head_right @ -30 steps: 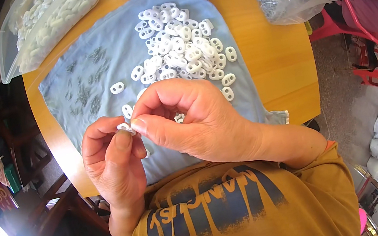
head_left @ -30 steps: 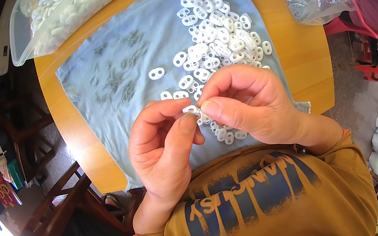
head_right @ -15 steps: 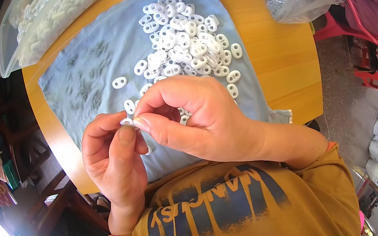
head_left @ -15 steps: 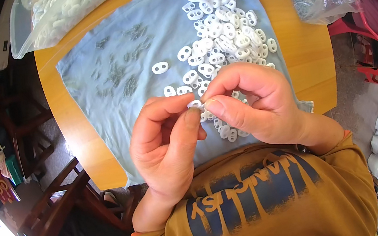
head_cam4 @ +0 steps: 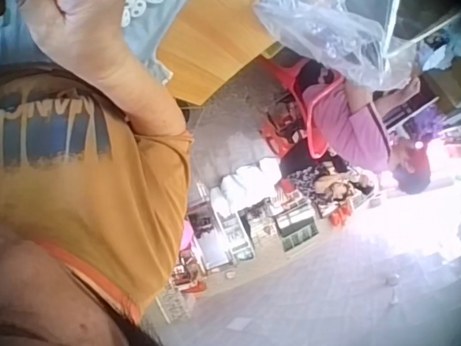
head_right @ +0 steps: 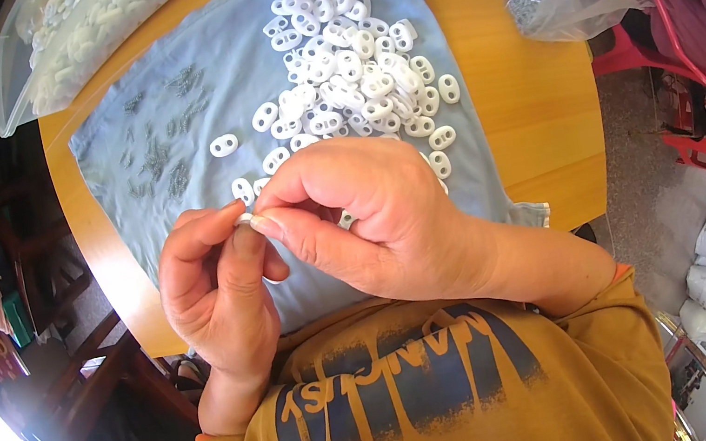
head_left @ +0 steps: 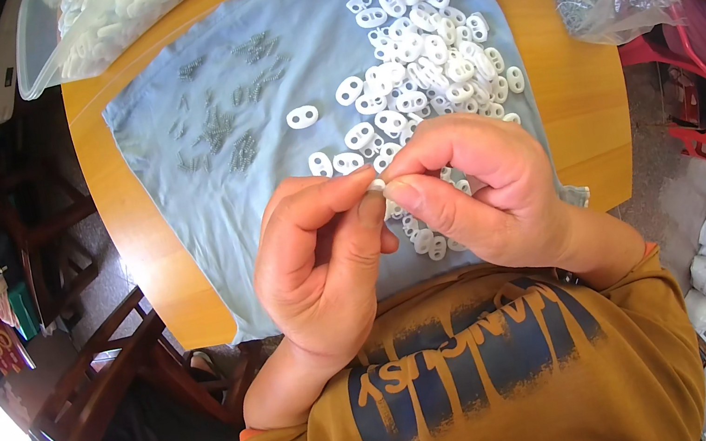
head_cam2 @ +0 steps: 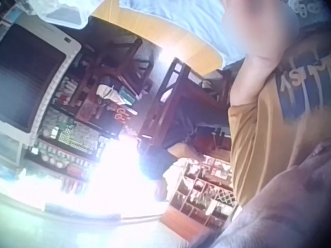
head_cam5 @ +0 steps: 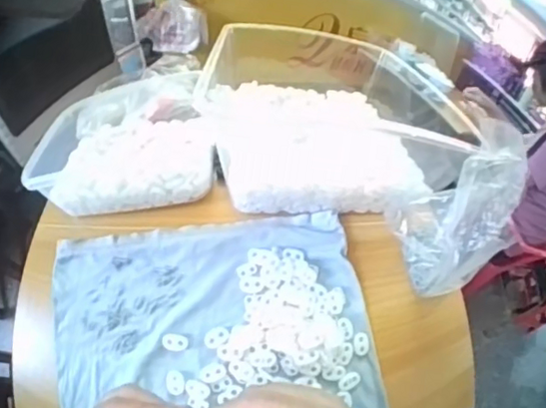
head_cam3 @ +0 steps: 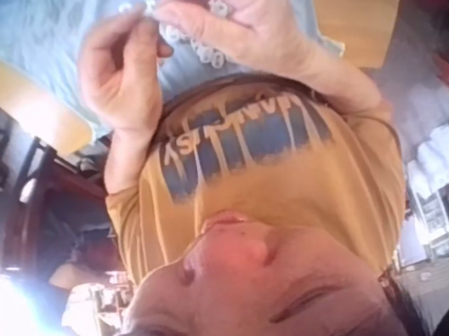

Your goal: The person assembles plastic curtain sliders by picking up small metal pins and inserting them into holes in the white plastic sliders one at a time.

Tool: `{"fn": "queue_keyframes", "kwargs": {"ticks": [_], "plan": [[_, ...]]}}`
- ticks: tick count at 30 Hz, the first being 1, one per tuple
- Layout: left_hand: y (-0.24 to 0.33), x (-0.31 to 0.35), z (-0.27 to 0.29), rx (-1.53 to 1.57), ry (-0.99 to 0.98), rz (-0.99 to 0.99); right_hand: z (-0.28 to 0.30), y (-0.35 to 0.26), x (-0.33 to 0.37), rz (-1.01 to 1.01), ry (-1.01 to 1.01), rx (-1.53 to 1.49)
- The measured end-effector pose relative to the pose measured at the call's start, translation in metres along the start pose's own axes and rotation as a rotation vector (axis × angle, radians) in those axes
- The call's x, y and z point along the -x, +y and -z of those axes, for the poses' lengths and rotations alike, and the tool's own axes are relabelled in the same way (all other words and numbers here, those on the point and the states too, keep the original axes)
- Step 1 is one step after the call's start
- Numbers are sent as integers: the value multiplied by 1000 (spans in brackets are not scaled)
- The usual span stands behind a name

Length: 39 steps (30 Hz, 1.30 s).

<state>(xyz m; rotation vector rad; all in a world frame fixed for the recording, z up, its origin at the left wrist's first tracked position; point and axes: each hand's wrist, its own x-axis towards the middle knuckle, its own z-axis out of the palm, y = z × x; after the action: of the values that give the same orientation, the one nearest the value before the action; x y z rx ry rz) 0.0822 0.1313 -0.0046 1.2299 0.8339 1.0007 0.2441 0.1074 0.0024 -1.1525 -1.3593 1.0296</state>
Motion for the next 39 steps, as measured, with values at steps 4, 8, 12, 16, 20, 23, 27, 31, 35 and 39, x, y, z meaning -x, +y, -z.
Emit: {"fn": "queue_keyframes", "kwargs": {"ticks": [4, 8, 12, 16, 20, 23, 27, 31, 35, 39], "plan": [[0, 0, 1, -12, -13, 1, 1, 0, -3, 46, -36, 81], [-1, -3, -1, -64, -8, -43, -4, 3, 0, -20, 32, -43], [-2, -8, 3, -91, -27, -64, -5, 4, -2, 10, 52, -63], [-3, -6, 3, -23, -4, -1, -6, 7, -1, 39, 51, -33], [-3, -4, 4, 63, -8, 64, -5, 10, 1, 23, 61, -63], [-2, -4, 3, 164, -19, 90, -6, 11, 0, 48, 60, -39], [-3, -4, 4, 247, -21, 123, -3, 11, -2, 66, 60, -11], [0, -4, 4, 259, -16, 127, -3, 12, -2, 94, 74, 48], [2, 0, 6, 208, -6, 144, -4, 10, -2, 83, 71, 19], [6, 1, 2, 192, 56, 134, -5, 10, 1, 38, 69, -63]]}}
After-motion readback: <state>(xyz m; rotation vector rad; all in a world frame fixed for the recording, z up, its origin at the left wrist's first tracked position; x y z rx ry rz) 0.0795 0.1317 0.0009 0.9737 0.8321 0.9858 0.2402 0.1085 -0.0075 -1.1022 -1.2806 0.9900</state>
